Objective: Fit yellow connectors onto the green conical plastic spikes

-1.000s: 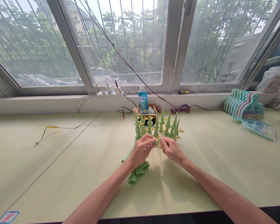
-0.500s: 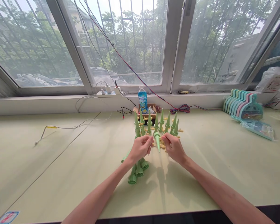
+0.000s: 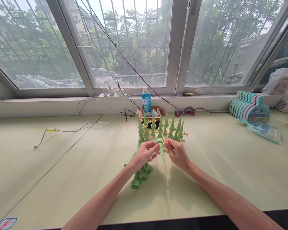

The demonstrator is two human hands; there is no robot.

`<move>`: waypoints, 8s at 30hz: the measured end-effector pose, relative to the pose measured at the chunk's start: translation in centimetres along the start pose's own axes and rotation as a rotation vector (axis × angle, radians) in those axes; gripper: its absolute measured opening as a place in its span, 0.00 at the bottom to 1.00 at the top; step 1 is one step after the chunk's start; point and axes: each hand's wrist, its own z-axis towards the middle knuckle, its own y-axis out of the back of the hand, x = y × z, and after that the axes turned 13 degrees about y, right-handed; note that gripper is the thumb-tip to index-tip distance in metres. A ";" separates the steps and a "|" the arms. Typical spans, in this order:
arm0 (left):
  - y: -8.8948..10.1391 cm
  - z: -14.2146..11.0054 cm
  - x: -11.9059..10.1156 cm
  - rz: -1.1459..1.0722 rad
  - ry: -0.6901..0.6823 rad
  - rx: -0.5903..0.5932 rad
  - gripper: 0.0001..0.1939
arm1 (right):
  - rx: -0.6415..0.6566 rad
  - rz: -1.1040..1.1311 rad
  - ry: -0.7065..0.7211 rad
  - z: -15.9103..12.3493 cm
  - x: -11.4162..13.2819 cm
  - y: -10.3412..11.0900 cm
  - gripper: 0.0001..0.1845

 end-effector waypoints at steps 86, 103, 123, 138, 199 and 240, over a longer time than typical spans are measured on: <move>0.0 0.4 0.7 0.101 -0.052 -0.074 0.27 | 0.008 -0.061 -0.130 0.1 0.5 -1.1 0.24; -0.2 0.4 1.2 0.269 -0.189 -0.172 0.23 | -0.003 -0.002 -0.181 0.0 0.5 -1.1 0.23; 0.6 0.6 1.3 0.752 -0.071 -0.534 0.25 | 0.083 -0.232 -0.135 -0.1 -1.8 -0.1 0.10; 0.9 1.0 2.3 0.849 -0.110 -0.520 0.22 | 0.245 -0.295 -0.003 -0.2 -1.3 -0.5 0.08; 0.5 1.0 2.0 0.887 -0.366 -0.480 0.12 | 0.002 0.086 -0.113 0.4 -0.2 -0.8 0.08; 0.8 0.6 1.5 1.230 -0.129 -0.547 0.15 | -0.021 0.056 -0.088 0.4 -0.6 -0.6 0.10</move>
